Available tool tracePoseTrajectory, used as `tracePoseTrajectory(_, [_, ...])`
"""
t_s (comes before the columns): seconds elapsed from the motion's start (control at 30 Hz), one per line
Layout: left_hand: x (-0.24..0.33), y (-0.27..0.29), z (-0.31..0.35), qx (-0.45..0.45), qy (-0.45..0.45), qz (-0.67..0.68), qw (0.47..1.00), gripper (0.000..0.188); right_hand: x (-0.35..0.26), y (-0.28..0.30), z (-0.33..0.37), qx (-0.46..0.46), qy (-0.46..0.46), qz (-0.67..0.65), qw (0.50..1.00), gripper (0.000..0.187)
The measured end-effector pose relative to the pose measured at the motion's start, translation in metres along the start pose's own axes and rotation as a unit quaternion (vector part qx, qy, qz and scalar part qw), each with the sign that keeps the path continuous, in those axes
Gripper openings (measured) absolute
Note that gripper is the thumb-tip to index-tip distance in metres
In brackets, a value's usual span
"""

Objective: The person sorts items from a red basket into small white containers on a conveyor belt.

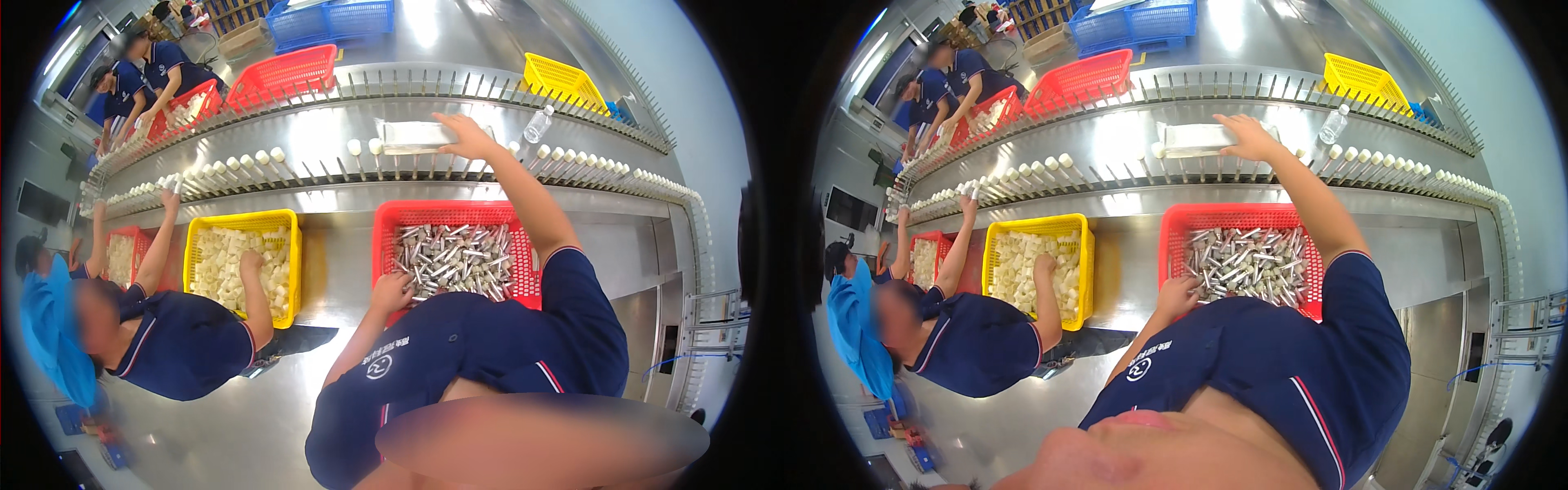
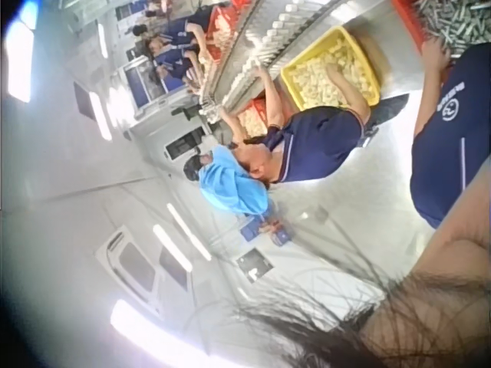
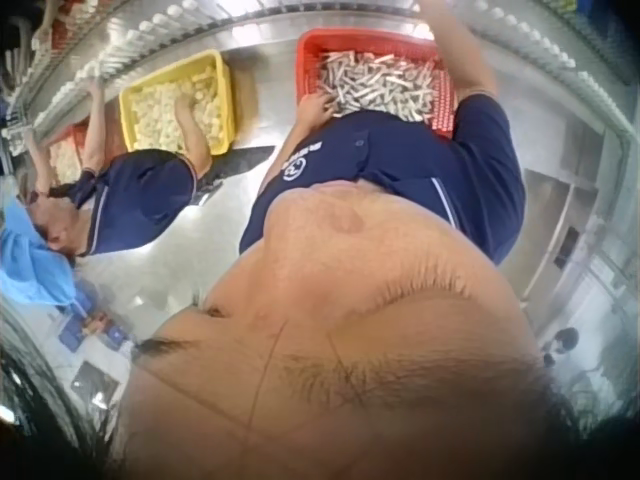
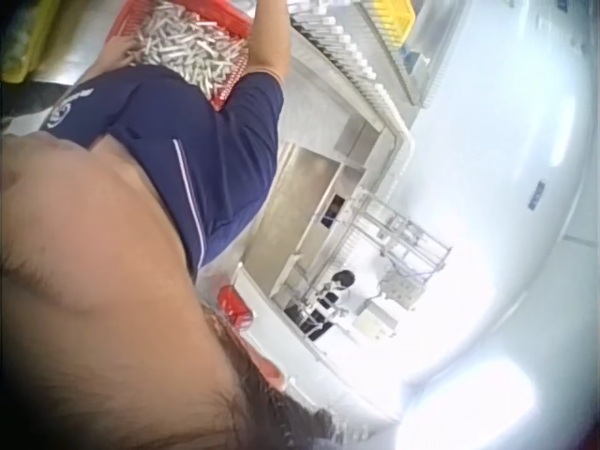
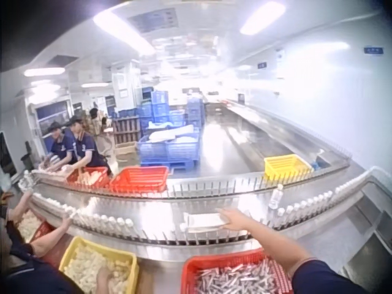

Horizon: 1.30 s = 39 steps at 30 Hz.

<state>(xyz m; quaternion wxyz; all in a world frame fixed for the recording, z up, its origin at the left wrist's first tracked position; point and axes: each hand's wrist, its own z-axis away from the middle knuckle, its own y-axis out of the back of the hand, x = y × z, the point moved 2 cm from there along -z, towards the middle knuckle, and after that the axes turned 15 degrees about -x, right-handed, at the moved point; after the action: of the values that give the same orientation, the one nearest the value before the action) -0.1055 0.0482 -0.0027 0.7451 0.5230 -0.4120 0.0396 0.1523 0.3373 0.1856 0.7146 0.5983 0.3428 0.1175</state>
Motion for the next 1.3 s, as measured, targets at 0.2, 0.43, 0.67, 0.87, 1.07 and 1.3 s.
tracePoseTrajectory(0.2, [-0.007, -0.001, 0.0, 0.005, -0.011, -0.014, 1.0, 0.029, -0.006, 0.025, -0.004, 0.043, 0.02, -0.033, 0.998, 0.081])
tracePoseTrajectory(0.43, [-0.008, 0.0, -0.002, 0.013, -0.004, -0.006, 1.0, 0.026, -0.025, -0.003, -0.032, 0.01, 0.022, 0.004, 1.0, 0.08])
tracePoseTrajectory(0.67, [-0.013, -0.003, -0.003, 0.028, -0.012, 0.029, 0.999, 0.021, -0.011, -0.008, -0.014, -0.044, -0.015, -0.027, 0.999, 0.079])
tracePoseTrajectory(0.87, [-0.018, -0.002, -0.004, 0.028, 0.001, 0.048, 0.998, 0.019, -0.041, 0.008, -0.041, -0.025, 0.048, -0.013, 0.998, 0.076])
tracePoseTrajectory(1.07, [-0.02, -0.004, -0.006, 0.027, 0.017, 0.07, 0.997, 0.016, -0.094, 0.014, -0.106, -0.006, 0.076, 0.029, 0.997, 0.078])
tracePoseTrajectory(1.3, [-0.017, -0.003, -0.007, 0.018, 0.029, 0.065, 0.997, 0.017, -0.119, -0.034, -0.167, 0.011, 0.121, 0.049, 0.991, 0.073])
